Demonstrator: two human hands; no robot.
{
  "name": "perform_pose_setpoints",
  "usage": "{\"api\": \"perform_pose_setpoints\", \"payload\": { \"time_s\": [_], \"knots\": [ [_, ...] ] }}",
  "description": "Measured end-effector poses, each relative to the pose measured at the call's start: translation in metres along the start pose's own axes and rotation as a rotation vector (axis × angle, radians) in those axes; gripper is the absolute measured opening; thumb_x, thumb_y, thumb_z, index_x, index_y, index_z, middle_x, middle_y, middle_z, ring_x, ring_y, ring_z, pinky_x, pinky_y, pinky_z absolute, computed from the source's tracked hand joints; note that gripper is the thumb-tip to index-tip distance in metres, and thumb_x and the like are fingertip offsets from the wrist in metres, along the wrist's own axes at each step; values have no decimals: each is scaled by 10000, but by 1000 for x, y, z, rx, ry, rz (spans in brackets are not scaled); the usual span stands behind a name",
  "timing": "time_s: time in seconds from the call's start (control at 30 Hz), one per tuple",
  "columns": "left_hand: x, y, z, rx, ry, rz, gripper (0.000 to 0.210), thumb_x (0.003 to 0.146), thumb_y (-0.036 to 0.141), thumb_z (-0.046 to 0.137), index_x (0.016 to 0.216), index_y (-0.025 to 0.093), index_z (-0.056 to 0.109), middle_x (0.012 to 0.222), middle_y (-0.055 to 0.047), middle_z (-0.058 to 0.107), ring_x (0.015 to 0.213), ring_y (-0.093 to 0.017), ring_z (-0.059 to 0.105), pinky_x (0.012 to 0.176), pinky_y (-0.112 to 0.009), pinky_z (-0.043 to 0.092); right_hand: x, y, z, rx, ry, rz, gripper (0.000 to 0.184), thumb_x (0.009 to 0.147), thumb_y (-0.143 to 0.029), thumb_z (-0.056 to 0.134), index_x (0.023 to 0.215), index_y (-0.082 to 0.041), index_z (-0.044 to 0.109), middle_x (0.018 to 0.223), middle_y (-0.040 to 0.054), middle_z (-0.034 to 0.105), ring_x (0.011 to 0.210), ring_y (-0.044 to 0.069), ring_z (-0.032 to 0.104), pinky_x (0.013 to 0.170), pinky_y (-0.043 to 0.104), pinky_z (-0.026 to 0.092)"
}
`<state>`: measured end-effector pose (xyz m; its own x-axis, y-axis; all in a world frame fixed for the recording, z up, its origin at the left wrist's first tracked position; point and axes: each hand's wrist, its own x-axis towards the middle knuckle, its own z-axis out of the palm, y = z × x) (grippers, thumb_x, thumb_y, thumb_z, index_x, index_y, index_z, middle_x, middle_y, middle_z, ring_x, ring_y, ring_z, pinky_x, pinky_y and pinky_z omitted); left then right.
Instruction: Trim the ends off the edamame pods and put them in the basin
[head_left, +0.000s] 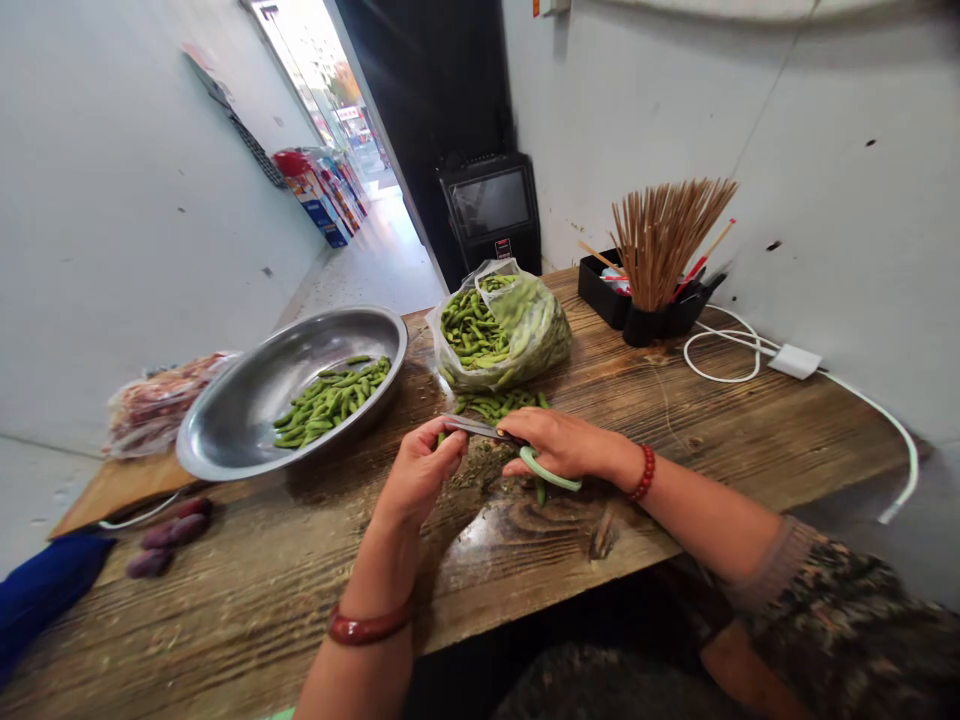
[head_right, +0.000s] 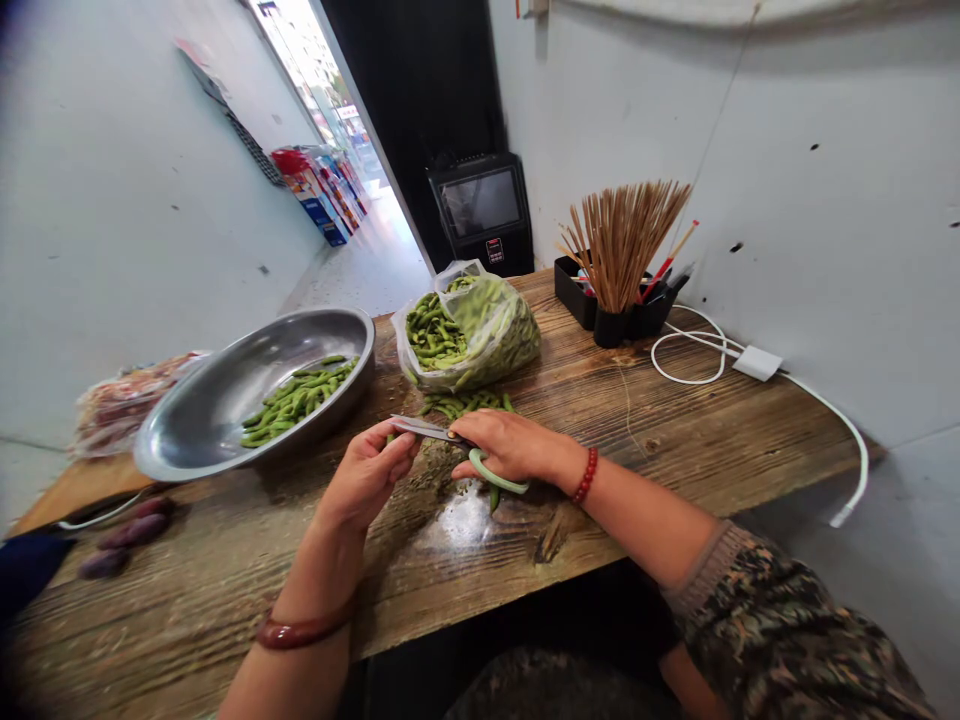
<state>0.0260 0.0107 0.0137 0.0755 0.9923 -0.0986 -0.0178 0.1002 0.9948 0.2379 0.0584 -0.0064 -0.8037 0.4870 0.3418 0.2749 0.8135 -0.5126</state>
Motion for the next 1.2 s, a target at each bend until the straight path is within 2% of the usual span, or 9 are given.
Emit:
{"api": "perform_pose_setpoints", "payload": {
  "time_s": [0.1,0.27,0.33,0.43,0.57,0.8,1.0,1.2],
  "knots": [
    [1,-2,-2,-12,6,-2,216,743,325,723,828,142,646,584,53,454,457,-37,286,434,-188,194,0,3,2,14,22,4,273,821,-358,704,917,-157,545,876,62,600,801,185,543,715,279,435],
    [4,-7,-6,6,56,-10,263,702,325,770,858,135,679,528,59,429,467,-48,320,448,-187,217,1,8,2,22,121,88,252,819,-316,706,920,-147,548,870,61,595,784,179,543,710,277,434],
    [4,-7,-5,-64,70,-30,280,698,333,775,863,135,665,509,72,396,449,-43,304,437,-181,197,2,9,2,31,152,96,247,820,-318,703,915,-149,549,868,56,592,776,174,541,706,274,432],
    [5,-4,-3,-212,46,-58,263,707,314,763,844,140,621,549,65,443,433,-26,313,426,-161,194,1,8,2,26,180,92,261,819,-330,703,932,-149,553,876,58,599,785,179,546,716,279,436],
    [5,0,-1,-312,57,-82,214,708,246,723,828,150,574,640,32,561,421,-13,341,411,-141,225,0,4,3,24,170,75,291,827,-344,696,992,-146,562,925,84,620,832,198,572,745,301,453],
    [7,-4,-2,-330,92,-44,302,657,235,790,851,135,580,729,-19,657,417,-4,379,377,-126,206,0,3,4,-58,153,53,334,822,-340,707,1045,-140,559,950,96,627,860,213,572,768,323,466],
    [8,-8,-1,-340,112,-19,306,673,274,793,842,147,572,705,0,654,418,-15,419,370,-127,222,0,-2,4,-110,161,25,506,761,-436,751,1107,-136,534,970,106,601,876,237,530,776,359,463],
    [7,-9,4,-352,92,-23,346,658,295,807,845,167,546,665,17,642,408,-20,419,387,-131,239,0,-2,4,-106,134,9,530,750,-438,759,1123,-141,525,964,96,573,855,230,498,752,349,449]
  ]
}}
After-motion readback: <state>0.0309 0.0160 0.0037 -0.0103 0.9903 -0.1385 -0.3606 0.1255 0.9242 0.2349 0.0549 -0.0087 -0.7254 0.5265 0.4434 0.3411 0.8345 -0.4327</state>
